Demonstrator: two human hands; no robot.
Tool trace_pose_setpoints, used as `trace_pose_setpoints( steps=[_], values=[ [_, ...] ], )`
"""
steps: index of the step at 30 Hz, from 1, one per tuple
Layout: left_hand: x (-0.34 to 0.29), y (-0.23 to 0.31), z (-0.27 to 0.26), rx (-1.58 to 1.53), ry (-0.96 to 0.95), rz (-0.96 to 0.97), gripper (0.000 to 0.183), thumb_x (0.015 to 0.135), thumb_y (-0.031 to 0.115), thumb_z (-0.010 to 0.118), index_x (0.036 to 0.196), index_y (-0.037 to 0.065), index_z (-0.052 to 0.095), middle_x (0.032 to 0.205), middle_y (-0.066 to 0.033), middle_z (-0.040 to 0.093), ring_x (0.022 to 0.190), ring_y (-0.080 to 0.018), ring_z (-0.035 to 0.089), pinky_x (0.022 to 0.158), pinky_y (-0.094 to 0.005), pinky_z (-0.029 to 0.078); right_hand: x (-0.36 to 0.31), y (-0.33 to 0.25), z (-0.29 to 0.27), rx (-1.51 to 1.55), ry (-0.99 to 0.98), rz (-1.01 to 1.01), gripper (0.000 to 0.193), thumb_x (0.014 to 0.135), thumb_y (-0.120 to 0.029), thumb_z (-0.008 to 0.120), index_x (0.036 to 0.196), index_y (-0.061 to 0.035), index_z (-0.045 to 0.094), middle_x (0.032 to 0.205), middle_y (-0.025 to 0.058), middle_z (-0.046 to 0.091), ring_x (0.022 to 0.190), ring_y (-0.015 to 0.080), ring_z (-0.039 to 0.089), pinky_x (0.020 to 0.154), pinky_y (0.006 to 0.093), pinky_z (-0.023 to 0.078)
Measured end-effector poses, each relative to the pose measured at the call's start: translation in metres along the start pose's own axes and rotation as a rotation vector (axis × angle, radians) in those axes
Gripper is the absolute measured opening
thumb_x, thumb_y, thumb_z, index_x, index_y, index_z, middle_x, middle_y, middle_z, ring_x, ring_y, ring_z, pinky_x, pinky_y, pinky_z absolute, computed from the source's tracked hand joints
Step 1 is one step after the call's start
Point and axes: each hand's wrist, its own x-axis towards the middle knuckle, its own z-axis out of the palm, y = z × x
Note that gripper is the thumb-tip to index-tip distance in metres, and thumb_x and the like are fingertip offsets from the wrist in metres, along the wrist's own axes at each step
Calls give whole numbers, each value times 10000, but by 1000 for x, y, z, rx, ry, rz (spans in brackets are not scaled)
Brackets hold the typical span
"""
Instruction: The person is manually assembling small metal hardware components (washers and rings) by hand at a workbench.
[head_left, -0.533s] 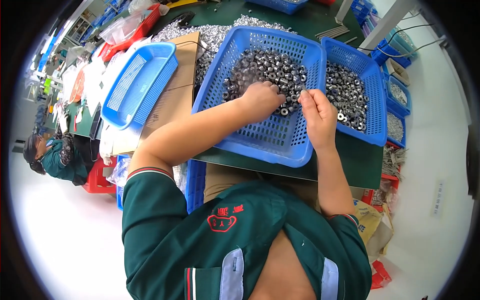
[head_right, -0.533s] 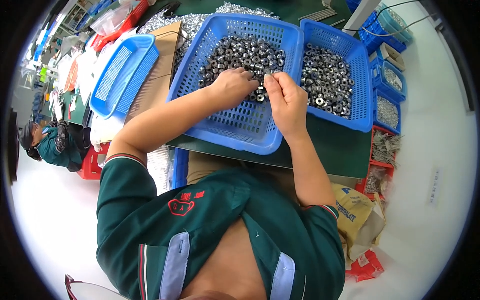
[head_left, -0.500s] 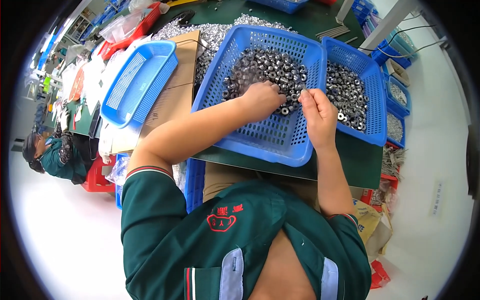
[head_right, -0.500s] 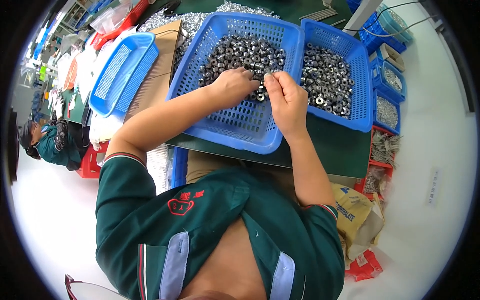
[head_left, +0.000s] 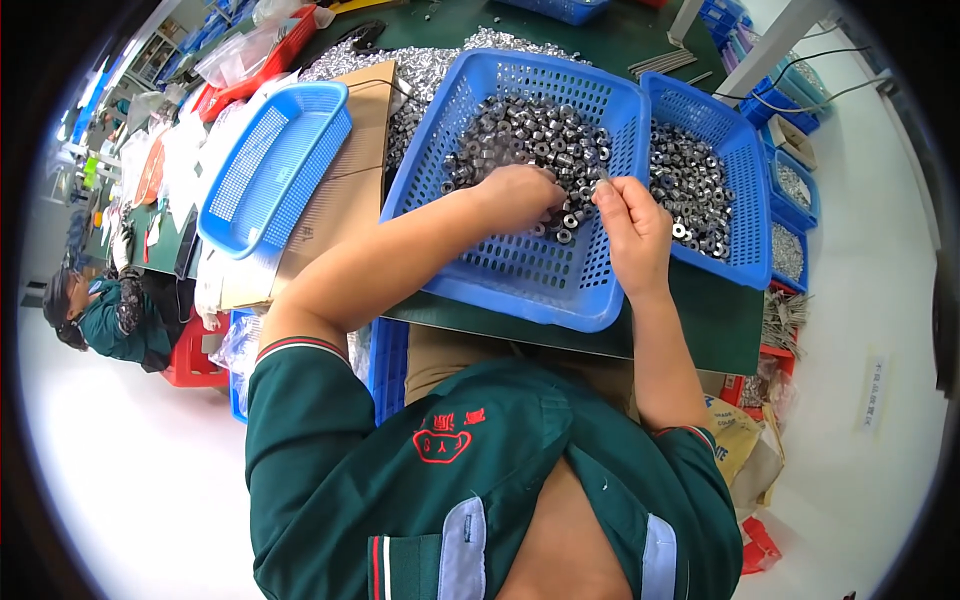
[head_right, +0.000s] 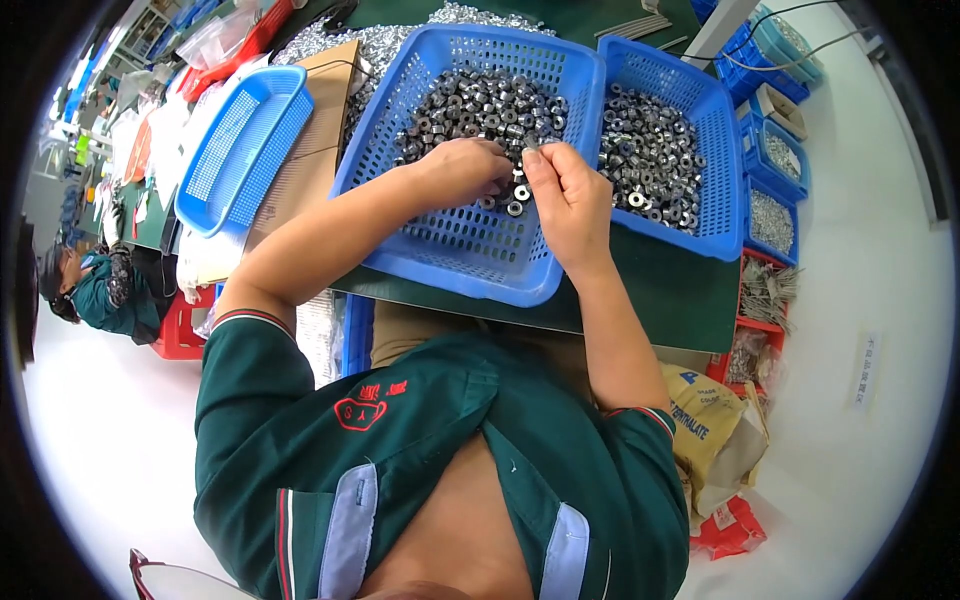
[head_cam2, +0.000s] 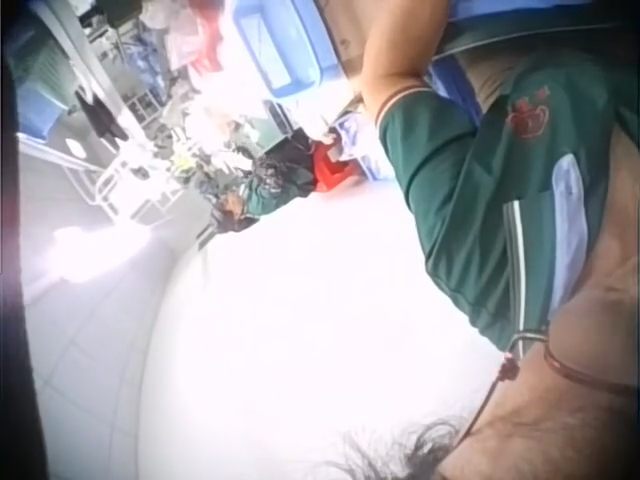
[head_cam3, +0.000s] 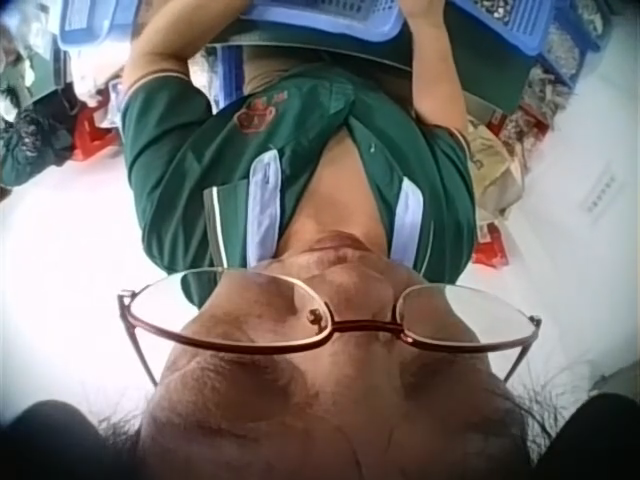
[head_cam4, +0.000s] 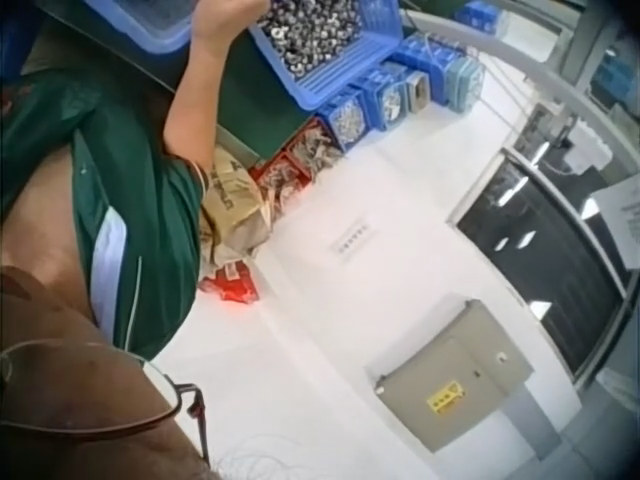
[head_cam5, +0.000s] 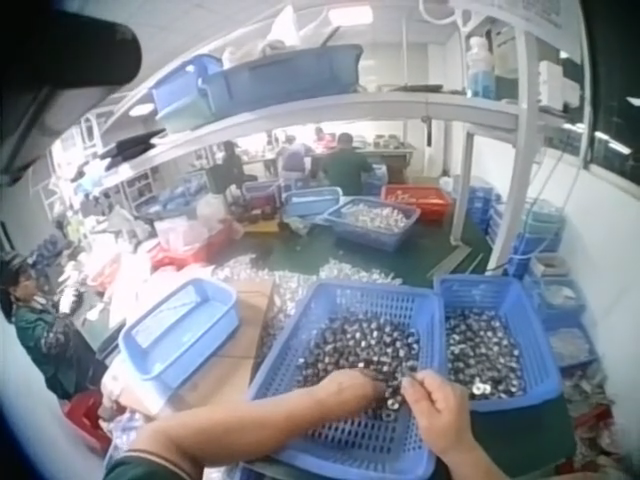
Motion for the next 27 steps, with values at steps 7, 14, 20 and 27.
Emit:
trace_pose_setpoints(
  steps=[7,14,20,27],
  values=[
    [-4,-8,18,122,113,89,148,726,143,665,859,81,649,915,-114,631,910,-313,622,770,-433,510,1,-2,2,-26,0,-35,167,901,-144,623,814,-5,592,552,12,474,511,62,404,466,246,347],
    [2,4,8,87,80,6,141,794,119,607,926,87,642,935,-133,614,946,-327,593,817,-425,485,4,-1,0,-50,12,-54,168,901,-145,619,807,-9,588,545,29,476,498,68,420,455,255,346],
    [-5,1,-45,-1050,83,-161,201,915,71,545,1100,-6,550,939,-37,622,811,-112,599,703,-248,486,2,-6,2,-63,-36,-17,166,919,-158,586,851,-6,598,578,8,487,536,62,429,496,245,357],
    [-15,8,-54,-1415,85,-52,203,927,93,558,1113,11,568,923,-36,624,811,-104,596,723,-243,487,3,-9,3,-222,-101,-25,165,912,-186,575,844,-37,596,634,124,579,536,263,572,501,350,418]
  ],
)
